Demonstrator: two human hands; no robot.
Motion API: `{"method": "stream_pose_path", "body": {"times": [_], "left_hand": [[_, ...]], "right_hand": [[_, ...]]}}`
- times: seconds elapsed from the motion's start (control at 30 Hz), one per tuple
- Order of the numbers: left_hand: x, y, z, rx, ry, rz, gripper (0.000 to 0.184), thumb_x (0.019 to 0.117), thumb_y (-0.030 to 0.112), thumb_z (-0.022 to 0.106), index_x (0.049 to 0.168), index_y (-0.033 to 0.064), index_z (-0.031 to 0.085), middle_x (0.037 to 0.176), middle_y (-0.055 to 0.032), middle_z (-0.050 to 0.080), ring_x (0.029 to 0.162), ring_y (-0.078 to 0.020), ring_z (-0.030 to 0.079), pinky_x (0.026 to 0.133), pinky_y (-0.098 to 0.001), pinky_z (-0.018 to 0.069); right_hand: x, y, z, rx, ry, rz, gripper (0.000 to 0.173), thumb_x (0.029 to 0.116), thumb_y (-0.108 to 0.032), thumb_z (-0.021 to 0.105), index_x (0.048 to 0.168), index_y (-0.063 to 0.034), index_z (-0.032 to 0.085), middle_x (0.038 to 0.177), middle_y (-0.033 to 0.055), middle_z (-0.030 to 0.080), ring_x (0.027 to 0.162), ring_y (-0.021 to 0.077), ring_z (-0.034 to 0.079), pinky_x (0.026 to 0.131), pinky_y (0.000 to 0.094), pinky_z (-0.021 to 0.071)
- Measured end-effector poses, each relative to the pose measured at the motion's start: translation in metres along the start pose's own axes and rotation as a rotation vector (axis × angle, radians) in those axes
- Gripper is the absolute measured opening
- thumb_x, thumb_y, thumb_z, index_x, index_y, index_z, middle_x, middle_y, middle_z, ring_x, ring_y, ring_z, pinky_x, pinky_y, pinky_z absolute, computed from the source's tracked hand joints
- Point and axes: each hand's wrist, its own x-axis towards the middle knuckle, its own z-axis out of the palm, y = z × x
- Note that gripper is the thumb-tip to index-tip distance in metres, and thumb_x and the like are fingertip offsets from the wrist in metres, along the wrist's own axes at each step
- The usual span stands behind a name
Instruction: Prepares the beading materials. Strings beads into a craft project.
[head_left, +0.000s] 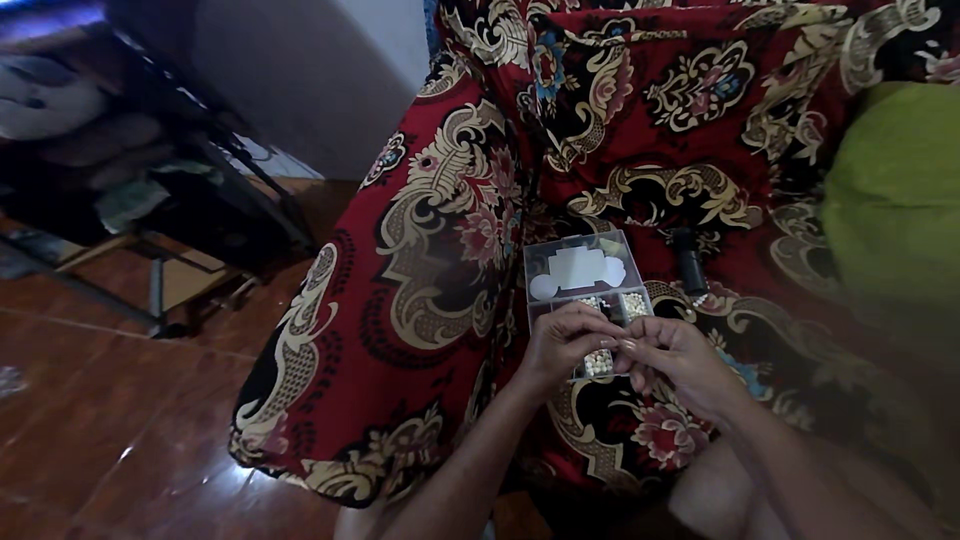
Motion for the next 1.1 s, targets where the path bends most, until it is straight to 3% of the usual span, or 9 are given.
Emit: {"method": "stream_pose_path", "body": {"times": [0.23, 0.37, 0.43, 0.53, 0.6, 0.67, 0.83, 0.97, 1.1], "left_hand": [[0.001, -0.003, 0.000, -0.087, 0.001, -0.054, 0.005, 0.0906, -0.003, 0.067, 0.093, -0.0003, 0.070, 0.099, -0.0001, 0.070, 0.093, -0.0052, 0.067, 0.085, -0.0242, 0.0578], [0.002, 0.003, 0.000, -0.008, 0.075, -0.059, 0.006, 0.0934, 0.000, 0.061, 0.093, 0.0016, 0.067, 0.099, 0.0007, 0.068, 0.087, -0.0044, 0.066, 0.076, -0.0227, 0.0575], [0.002, 0.005, -0.002, -0.023, 0.097, -0.036, 0.008, 0.0947, 0.000, 0.059, 0.093, 0.0034, 0.067, 0.099, 0.0011, 0.068, 0.087, -0.0048, 0.067, 0.076, -0.0230, 0.0578], [0.001, 0.007, -0.001, -0.056, 0.103, -0.019, 0.009, 0.0947, 0.000, 0.059, 0.093, 0.0047, 0.067, 0.097, 0.0030, 0.069, 0.085, -0.0043, 0.067, 0.076, -0.0227, 0.0580], [0.000, 0.008, 0.002, -0.060, 0.088, -0.021, 0.008, 0.0941, 0.000, 0.061, 0.094, 0.0042, 0.067, 0.096, 0.0033, 0.069, 0.084, -0.0036, 0.067, 0.075, -0.0222, 0.0581], [-0.002, 0.007, 0.004, -0.043, 0.069, -0.022, 0.007, 0.0937, 0.001, 0.062, 0.095, 0.0038, 0.068, 0.096, 0.0032, 0.070, 0.084, -0.0034, 0.067, 0.075, -0.0224, 0.0578], [-0.003, 0.007, 0.007, 0.036, 0.032, 0.031, 0.004, 0.0933, 0.003, 0.066, 0.094, 0.0031, 0.070, 0.100, 0.0025, 0.069, 0.093, -0.0024, 0.066, 0.081, -0.0212, 0.0576], [-0.003, 0.003, 0.006, 0.143, 0.057, 0.079, 0.001, 0.0910, 0.003, 0.070, 0.092, 0.0022, 0.071, 0.098, -0.0001, 0.068, 0.092, -0.0023, 0.065, 0.079, -0.0193, 0.0562], [-0.004, 0.002, 0.007, 0.247, 0.095, 0.028, 0.002, 0.0906, 0.004, 0.071, 0.092, 0.0030, 0.071, 0.096, -0.0007, 0.068, 0.087, -0.0018, 0.064, 0.075, -0.0179, 0.0551]], "right_hand": [[-0.001, 0.002, -0.001, -0.048, -0.046, -0.062, 0.007, 0.0981, -0.006, 0.063, 0.103, -0.0047, 0.068, 0.079, 0.0008, 0.075, 0.058, 0.0082, 0.069, 0.056, 0.0218, 0.0594], [0.002, 0.004, -0.024, -0.598, 0.123, -0.334, 0.017, 0.0972, -0.018, 0.064, 0.106, -0.0050, 0.071, 0.088, -0.0004, 0.074, 0.070, 0.0048, 0.069, 0.061, 0.0225, 0.0586], [0.007, 0.004, -0.054, -0.905, 0.261, -0.442, 0.020, 0.0963, -0.022, 0.065, 0.104, -0.0061, 0.074, 0.097, 0.0060, 0.074, 0.082, 0.0136, 0.070, 0.071, 0.0336, 0.0604], [0.002, -0.011, -0.093, -1.223, 0.422, -0.192, 0.019, 0.0959, -0.015, 0.069, 0.107, -0.0003, 0.075, 0.118, 0.0247, 0.069, 0.111, 0.0457, 0.065, 0.089, 0.0646, 0.0527], [-0.001, -0.018, -0.104, -1.342, 0.519, 0.009, 0.024, 0.0965, -0.012, 0.067, 0.116, 0.0006, 0.073, 0.132, 0.0311, 0.061, 0.124, 0.0552, 0.055, 0.093, 0.0708, 0.0457], [-0.001, -0.020, -0.102, -1.293, 0.521, -0.072, 0.025, 0.0968, -0.008, 0.066, 0.118, 0.0031, 0.072, 0.136, 0.0319, 0.059, 0.126, 0.0567, 0.053, 0.095, 0.0723, 0.0452], [0.003, -0.005, -0.052, -0.593, 0.164, -0.341, 0.030, 0.0994, -0.023, 0.063, 0.123, -0.0072, 0.071, 0.124, 0.0038, 0.071, 0.101, 0.0089, 0.070, 0.080, 0.0249, 0.0598], [-0.004, -0.004, -0.009, -0.176, -0.081, -0.211, 0.034, 0.0989, -0.012, 0.063, 0.131, -0.0010, 0.062, 0.113, 0.0040, 0.073, 0.087, 0.0107, 0.073, 0.069, 0.0248, 0.0627], [-0.002, 0.005, -0.001, -0.278, 0.037, -0.220, 0.013, 0.0974, -0.010, 0.066, 0.107, -0.0020, 0.069, 0.083, -0.0017, 0.074, 0.069, 0.0055, 0.072, 0.066, 0.0208, 0.0623]]}}
